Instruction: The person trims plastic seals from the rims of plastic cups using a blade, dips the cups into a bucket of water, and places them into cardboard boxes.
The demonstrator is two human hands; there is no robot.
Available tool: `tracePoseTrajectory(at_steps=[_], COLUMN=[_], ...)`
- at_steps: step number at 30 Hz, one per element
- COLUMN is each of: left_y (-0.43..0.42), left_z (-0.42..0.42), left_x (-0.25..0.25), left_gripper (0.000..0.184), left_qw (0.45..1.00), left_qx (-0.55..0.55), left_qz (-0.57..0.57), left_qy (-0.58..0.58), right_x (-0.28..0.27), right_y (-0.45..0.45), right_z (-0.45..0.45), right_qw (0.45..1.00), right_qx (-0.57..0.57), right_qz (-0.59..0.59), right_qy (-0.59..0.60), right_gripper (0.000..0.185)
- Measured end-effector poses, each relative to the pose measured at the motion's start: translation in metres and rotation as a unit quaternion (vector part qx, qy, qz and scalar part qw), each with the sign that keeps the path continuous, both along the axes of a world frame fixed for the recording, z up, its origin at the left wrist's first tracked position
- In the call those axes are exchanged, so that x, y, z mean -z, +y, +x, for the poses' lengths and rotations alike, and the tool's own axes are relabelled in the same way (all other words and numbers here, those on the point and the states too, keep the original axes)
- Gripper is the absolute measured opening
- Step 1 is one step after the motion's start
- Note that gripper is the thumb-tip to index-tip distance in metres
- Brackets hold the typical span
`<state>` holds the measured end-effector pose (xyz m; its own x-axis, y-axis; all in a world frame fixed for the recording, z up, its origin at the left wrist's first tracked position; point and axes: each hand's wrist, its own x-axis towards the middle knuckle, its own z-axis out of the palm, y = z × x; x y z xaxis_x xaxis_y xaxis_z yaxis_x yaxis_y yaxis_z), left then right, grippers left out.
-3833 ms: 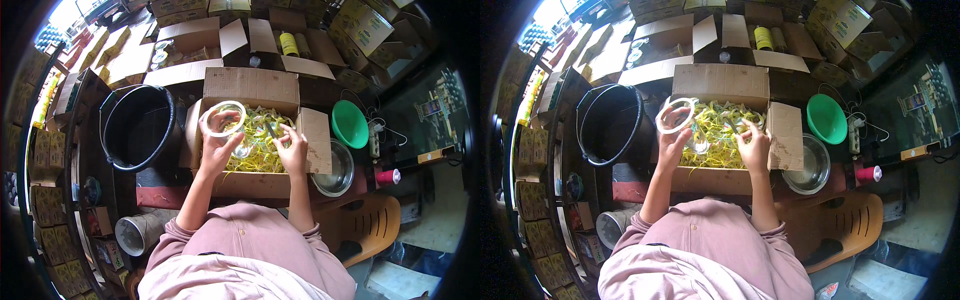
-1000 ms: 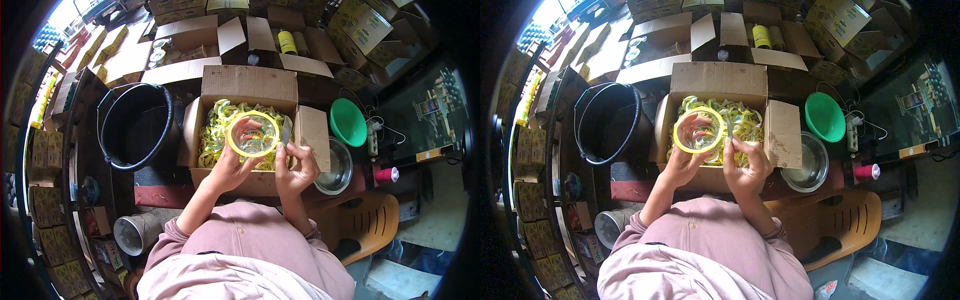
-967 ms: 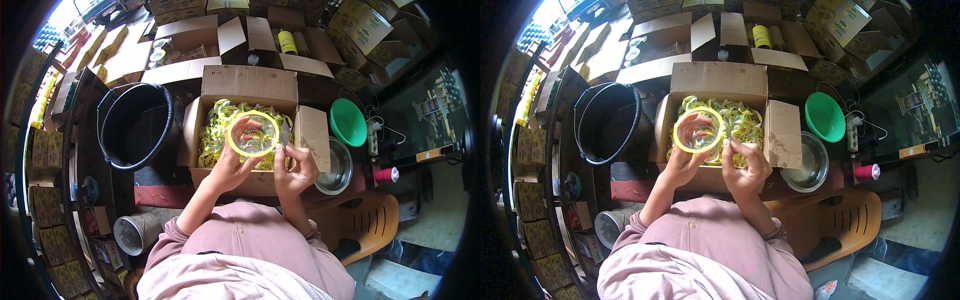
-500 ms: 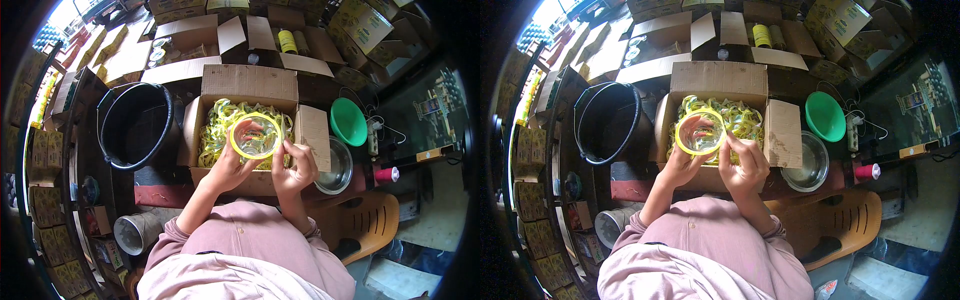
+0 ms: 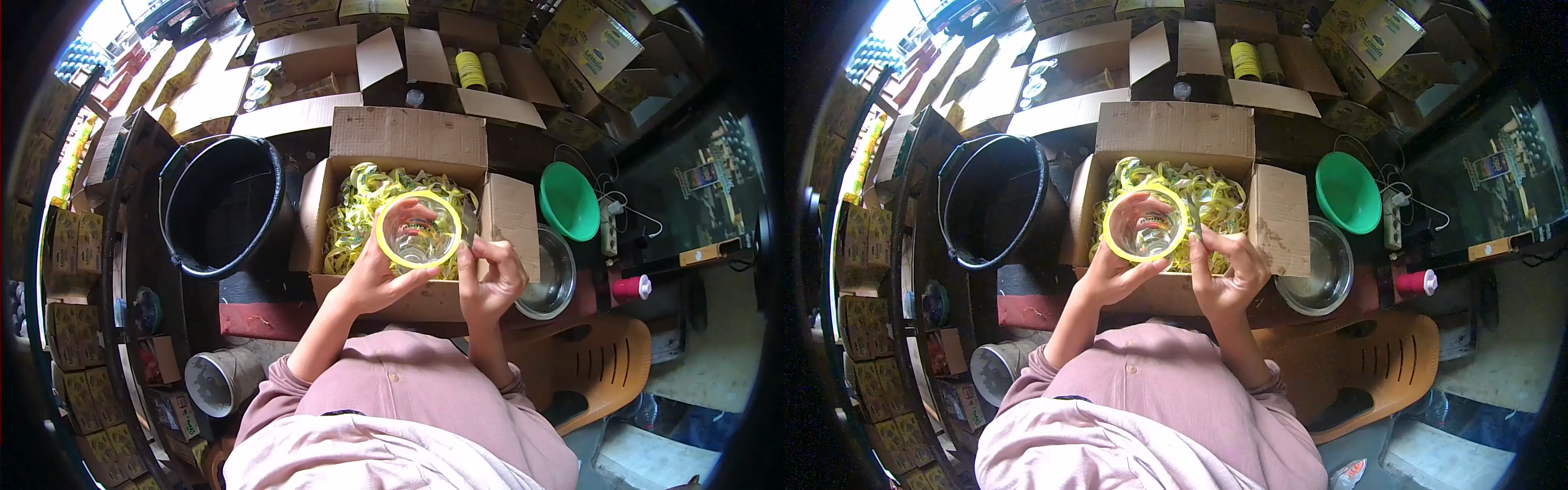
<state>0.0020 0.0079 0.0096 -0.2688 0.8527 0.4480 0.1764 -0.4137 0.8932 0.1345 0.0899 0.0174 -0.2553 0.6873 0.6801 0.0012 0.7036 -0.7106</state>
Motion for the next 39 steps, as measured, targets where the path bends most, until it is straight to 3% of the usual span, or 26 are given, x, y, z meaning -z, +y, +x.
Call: tracePoseTrajectory(at_steps=[22, 25, 31, 39], left_y=[-0.001, -0.005, -0.002, 0.000], left_z=[0.002, -0.001, -0.002, -0.005], left_x=[0.007, 0.007, 0.004, 0.013], left_gripper=[0.074, 0.074, 0.072, 0.074], left_qw=[1.000, 0.994, 0.998, 0.998], left_qx=[0.010, 0.015, 0.058, 0.041], left_qz=[-0.026, -0.046, -0.011, 0.003], left_qy=[0.000, 0.103, -0.029, -0.048], right_x=[-0.010, -0.011, -0.007, -0.006], right_y=[-0.005, -0.001, 0.006, -0.008], right_z=[-0.004, -0.004, -0.004, 0.003], right_qw=[0.995, 0.996, 1.000, 1.000], right_qx=[0.050, 0.044, 0.011, 0.002], right_qz=[0.086, 0.071, 0.011, 0.020], right_qy=[-0.032, -0.038, 0.015, -0.016], right_gripper=[0.019, 0.019, 0.013, 0.012])
